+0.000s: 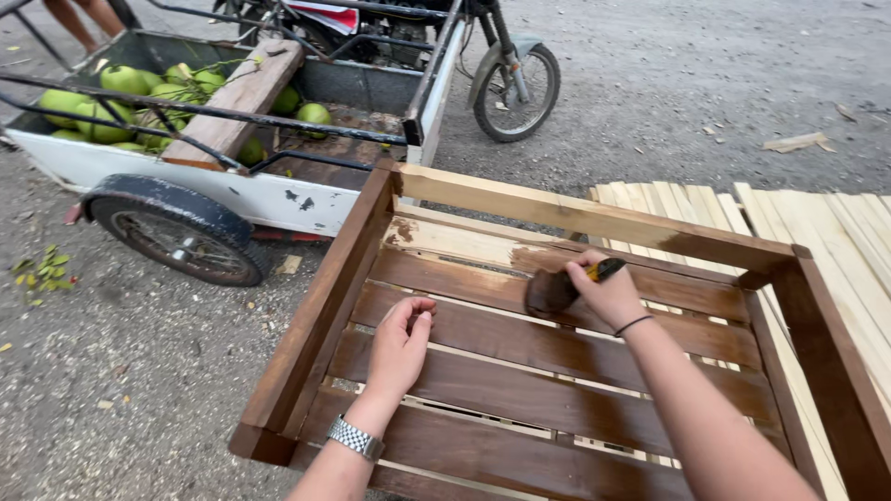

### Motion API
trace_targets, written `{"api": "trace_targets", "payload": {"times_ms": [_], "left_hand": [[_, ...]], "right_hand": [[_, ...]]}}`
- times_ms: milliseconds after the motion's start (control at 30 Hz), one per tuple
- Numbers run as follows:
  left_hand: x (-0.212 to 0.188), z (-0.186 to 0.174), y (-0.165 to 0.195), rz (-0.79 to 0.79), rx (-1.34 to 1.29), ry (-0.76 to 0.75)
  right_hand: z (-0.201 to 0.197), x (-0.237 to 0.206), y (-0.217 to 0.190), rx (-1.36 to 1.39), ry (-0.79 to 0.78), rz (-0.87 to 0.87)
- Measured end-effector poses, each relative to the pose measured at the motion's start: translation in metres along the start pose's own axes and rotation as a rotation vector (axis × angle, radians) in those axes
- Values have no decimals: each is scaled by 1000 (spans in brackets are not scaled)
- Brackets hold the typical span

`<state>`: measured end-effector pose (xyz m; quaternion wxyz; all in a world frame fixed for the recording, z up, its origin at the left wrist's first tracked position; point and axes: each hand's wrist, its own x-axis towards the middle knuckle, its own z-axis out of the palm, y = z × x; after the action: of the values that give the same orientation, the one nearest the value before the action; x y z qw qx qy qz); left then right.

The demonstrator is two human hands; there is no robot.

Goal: The person applies dark wood stain to a wooden crate using a brush. They dip the brush into a can of stain and spread it across the slats and frame of the crate, covering the light wood with a dark finish.

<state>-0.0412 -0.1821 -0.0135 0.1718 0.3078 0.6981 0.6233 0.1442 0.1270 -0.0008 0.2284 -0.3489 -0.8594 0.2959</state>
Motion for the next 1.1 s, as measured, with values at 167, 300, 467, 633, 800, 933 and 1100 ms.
{"api": "trace_targets", "payload": {"times_ms": [167, 300, 467, 633, 800, 933, 1100], "left_hand": [[9, 2, 0, 30, 0, 7], [5, -6, 0, -16, 1, 14], [-8, -31, -5, 12, -13, 49], [-25, -50, -12, -56, 64, 82], [-30, -56, -13, -127, 40, 91], [-24, -54, -12, -65, 10, 90], [-15, -35, -7, -54, 28, 40]], "right_hand": [[-56, 16, -26, -401, -90, 87], [-4, 26, -76, -456, -207, 125], [112, 29, -153, -423, -212, -5], [193, 32, -217, -57, -17, -186], [217, 52, -218, 535, 54, 14], [218, 58, -187, 780, -98, 193], [184, 57, -124, 488, 29, -114]]}}
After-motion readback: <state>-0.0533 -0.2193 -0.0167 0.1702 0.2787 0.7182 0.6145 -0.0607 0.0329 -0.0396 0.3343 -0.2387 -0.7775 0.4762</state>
